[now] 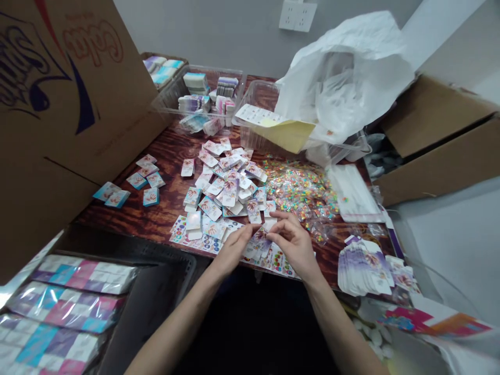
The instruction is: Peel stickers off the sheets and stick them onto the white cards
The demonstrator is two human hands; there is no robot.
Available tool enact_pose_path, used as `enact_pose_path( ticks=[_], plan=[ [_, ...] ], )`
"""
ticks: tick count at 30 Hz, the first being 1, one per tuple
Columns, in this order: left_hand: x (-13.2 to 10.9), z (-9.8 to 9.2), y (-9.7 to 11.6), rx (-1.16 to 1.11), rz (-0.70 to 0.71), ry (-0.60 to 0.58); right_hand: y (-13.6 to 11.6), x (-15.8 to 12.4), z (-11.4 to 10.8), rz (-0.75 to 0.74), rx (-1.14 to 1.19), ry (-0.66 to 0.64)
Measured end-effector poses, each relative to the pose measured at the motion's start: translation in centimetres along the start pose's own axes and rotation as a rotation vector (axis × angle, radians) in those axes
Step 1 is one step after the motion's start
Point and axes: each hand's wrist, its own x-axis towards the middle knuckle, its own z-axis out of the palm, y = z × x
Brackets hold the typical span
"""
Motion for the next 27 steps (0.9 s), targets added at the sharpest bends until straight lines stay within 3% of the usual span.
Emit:
enact_pose_path(
  ticks=[2,4,7,11,13,16,21,24,27],
  plan=[
    [0.4,0.3,0.3,-0.292,-0.165,-0.095,-1.4,0.3,-0.4,-0.046,-0.001,-0.044],
    [0.5,0.5,0.7,-0.466,-0.235,-0.129,-2.3,0.7,-0.6,-0.075,-0.024,-0.095],
    [0.2,0.7,1.1,-0.528,-0.187,-0.095,-2.8,1.2,-1.1,-0.140,-0.074,-0.193],
    [-0.2,0.5,1.1,-0.443,-0.166,-0.102,-2.6,1.6,-1.5,-0.147,-0.047,-0.278],
    [-0.3,0.3,0.9,-0.354,-0.149,-0.112,-2.3,1.5,-1.3,-0.088,0.009,-0.220],
    [-0.3,0.2,0.5,-0.291,-0.085,-0.041,-1.8,0.8,-0.2,0.015,0.141,-0.013],
    [-0.7,1.1,-0.4,-0.539,-0.171,-0.037,-0.8,-0.4,1.5,0.123,0.373,0.271],
    [-0.8,1.8,-1.1,-0.735,-0.310,-0.147,-0.7,-0.6,1.6,0.076,0.349,0.304],
    [-0.8,2.2,-1.4,-0.850,-0.341,-0.240,-0.9,-0.6,1.6,-0.030,0.273,0.259]
  ],
)
